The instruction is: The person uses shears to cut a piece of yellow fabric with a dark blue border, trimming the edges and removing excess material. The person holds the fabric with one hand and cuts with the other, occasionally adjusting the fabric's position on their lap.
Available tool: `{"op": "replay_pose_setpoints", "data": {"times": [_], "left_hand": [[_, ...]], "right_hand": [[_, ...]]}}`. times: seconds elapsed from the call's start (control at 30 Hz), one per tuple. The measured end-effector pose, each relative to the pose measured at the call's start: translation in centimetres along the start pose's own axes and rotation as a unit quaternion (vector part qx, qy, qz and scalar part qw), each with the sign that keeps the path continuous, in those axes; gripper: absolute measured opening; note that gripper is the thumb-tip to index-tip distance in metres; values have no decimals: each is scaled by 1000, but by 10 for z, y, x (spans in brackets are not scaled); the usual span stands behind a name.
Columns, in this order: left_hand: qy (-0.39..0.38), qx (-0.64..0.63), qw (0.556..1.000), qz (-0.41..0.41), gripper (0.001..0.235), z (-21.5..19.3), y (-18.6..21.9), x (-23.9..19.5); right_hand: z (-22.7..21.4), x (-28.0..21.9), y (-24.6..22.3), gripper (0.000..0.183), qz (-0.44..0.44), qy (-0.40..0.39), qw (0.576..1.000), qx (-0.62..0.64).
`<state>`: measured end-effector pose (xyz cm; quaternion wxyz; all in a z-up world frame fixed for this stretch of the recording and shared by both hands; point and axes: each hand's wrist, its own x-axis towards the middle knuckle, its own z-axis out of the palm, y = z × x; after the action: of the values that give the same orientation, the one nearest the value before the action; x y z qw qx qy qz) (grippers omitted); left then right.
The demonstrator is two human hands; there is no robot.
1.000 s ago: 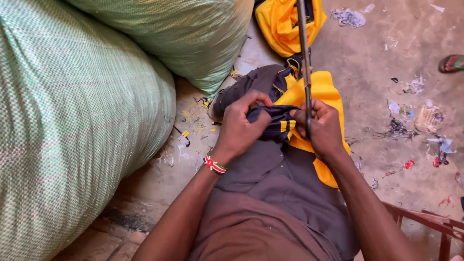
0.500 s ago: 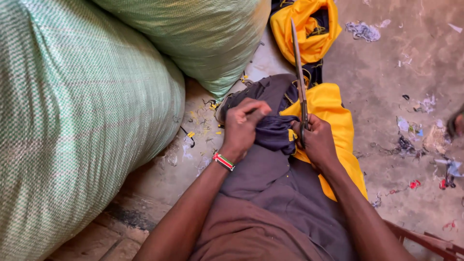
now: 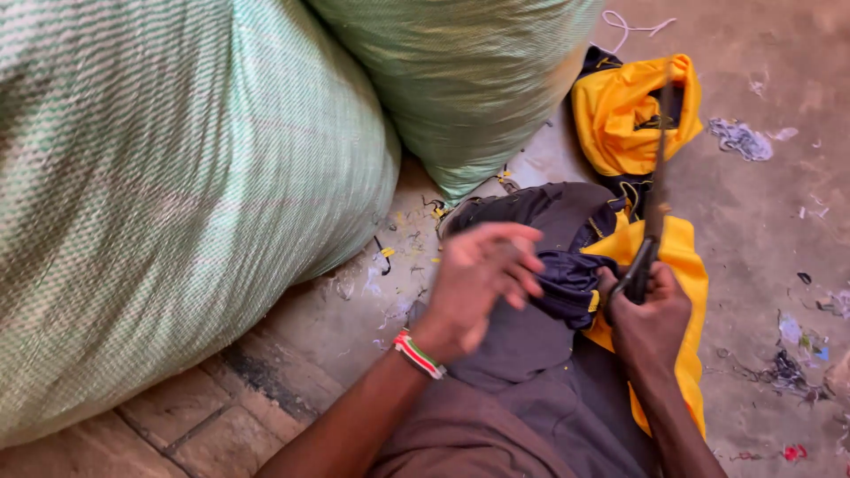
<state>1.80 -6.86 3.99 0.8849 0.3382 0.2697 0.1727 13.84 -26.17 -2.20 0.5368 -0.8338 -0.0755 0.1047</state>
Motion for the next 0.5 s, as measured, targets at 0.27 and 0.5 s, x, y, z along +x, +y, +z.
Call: {"op": "replay_pose_setpoints", "data": {"times": [0.27, 0.5], "left_hand": [[-79, -234, 935, -254, 30, 41, -12, -13], [-191, 541, 771, 276, 86, 22, 15, -10]], "right_hand": [[-20, -46, -100, 31, -58, -25, 997, 40], [-39, -57, -112, 26, -30, -104, 990, 87]]}}
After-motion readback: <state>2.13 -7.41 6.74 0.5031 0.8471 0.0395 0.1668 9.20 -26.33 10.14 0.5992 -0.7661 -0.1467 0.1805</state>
